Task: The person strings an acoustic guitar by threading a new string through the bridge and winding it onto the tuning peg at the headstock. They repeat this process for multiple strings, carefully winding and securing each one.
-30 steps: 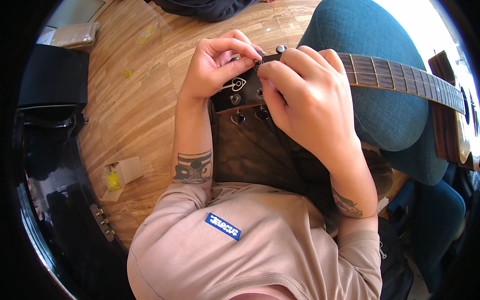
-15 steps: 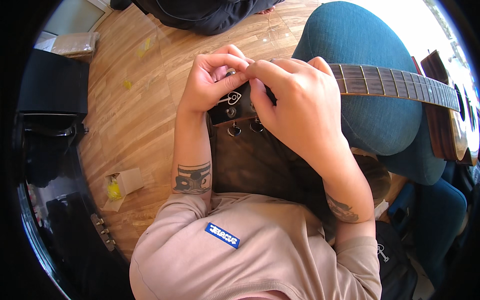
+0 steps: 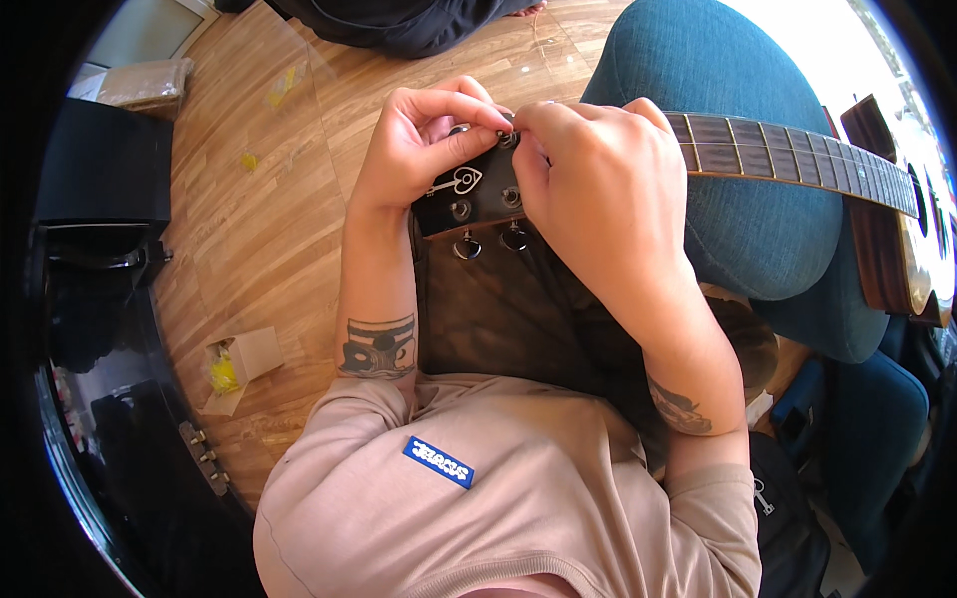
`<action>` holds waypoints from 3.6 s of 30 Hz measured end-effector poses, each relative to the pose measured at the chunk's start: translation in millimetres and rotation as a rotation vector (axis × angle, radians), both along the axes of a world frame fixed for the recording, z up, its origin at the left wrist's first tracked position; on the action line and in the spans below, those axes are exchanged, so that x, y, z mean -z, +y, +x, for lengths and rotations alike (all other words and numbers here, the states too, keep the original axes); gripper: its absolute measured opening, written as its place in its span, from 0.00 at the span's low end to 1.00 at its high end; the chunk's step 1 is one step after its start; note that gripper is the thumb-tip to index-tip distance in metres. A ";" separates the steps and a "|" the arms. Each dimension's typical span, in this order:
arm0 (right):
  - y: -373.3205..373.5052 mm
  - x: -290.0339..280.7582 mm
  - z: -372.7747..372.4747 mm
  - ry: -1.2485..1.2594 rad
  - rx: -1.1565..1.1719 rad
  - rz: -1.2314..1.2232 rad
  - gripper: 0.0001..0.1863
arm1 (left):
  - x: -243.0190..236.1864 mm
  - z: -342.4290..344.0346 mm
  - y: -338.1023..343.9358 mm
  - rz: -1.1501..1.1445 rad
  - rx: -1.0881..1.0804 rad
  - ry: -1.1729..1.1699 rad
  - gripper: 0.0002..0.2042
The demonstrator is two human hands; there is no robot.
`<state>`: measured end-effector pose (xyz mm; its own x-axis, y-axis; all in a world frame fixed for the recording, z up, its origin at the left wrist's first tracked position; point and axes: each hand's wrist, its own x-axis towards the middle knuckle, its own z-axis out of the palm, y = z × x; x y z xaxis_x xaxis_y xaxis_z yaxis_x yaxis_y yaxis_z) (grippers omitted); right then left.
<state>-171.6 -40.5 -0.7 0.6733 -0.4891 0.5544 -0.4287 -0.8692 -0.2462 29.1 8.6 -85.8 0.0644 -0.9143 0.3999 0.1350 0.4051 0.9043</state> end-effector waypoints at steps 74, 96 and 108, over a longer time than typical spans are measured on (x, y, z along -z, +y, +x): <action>1.0 8.5 -3.1 0.132 0.070 -0.046 0.07 | 16.2 -19.2 -1.4 -0.169 -0.104 -0.162 0.07; 3.8 3.9 -3.5 0.081 0.031 0.013 0.03 | 15.7 -21.6 0.5 -0.136 -0.142 -0.106 0.09; 4.9 -7.4 -8.2 0.143 -0.019 0.084 0.07 | 15.8 -17.9 0.2 -0.112 -0.164 -0.185 0.06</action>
<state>-179.8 -35.6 6.7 0.7519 -0.5161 0.4101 -0.4482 -0.8565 -0.2560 11.2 8.9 -101.6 0.1243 -0.8472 0.5165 -0.1046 0.5064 0.8559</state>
